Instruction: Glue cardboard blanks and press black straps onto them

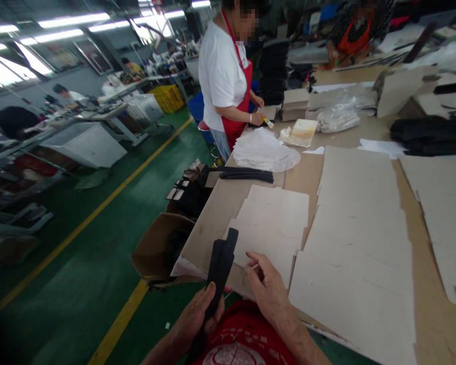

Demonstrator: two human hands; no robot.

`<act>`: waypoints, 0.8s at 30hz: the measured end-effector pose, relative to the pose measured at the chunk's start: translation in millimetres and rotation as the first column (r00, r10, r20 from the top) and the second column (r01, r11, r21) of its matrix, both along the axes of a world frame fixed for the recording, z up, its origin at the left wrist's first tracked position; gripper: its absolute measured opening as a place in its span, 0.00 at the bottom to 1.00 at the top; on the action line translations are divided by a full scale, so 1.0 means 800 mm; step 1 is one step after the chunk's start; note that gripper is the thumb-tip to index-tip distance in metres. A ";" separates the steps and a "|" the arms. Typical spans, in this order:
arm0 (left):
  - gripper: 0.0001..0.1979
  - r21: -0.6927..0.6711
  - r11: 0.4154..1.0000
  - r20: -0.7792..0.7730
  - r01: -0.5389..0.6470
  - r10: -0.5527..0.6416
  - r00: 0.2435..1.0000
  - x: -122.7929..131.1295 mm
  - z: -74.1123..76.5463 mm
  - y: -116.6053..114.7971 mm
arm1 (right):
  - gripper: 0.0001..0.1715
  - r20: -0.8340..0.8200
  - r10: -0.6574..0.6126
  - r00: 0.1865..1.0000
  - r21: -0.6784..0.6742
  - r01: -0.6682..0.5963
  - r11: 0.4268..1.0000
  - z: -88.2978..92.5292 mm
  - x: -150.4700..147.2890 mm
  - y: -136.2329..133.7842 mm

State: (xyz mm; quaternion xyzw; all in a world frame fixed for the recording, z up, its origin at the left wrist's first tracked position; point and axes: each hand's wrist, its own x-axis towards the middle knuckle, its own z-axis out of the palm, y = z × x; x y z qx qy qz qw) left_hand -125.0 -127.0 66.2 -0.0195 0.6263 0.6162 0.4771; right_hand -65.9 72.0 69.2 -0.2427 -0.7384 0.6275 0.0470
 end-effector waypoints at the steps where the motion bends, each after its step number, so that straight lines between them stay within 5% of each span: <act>1: 0.38 0.000 1.000 -0.005 0.010 -0.010 1.000 0.003 0.001 0.005 | 0.25 -0.031 -0.011 0.999 -0.016 0.010 1.000 0.005 -0.003 0.006; 7: 0.36 0.043 0.991 -0.015 0.126 -0.126 0.992 0.016 0.016 0.040 | 0.34 -0.042 -0.195 0.980 -0.296 0.174 0.939 0.024 -0.016 0.048; 13: 0.34 0.011 0.964 -0.074 0.267 -0.266 0.961 0.022 0.030 0.063 | 0.22 -0.033 -0.248 0.968 -0.567 0.186 0.802 0.030 -0.002 0.092; 18: 0.27 -0.144 0.911 -0.092 0.386 -0.401 0.911 -0.006 0.041 0.064 | 0.23 -0.077 -0.433 0.898 -0.560 0.321 0.764 0.033 0.012 0.100; 24: 0.23 -0.176 0.810 -0.075 0.560 -0.578 0.813 -0.055 0.036 0.059 | 0.25 -0.082 -0.367 0.926 -0.419 0.302 0.856 0.035 -0.014 0.085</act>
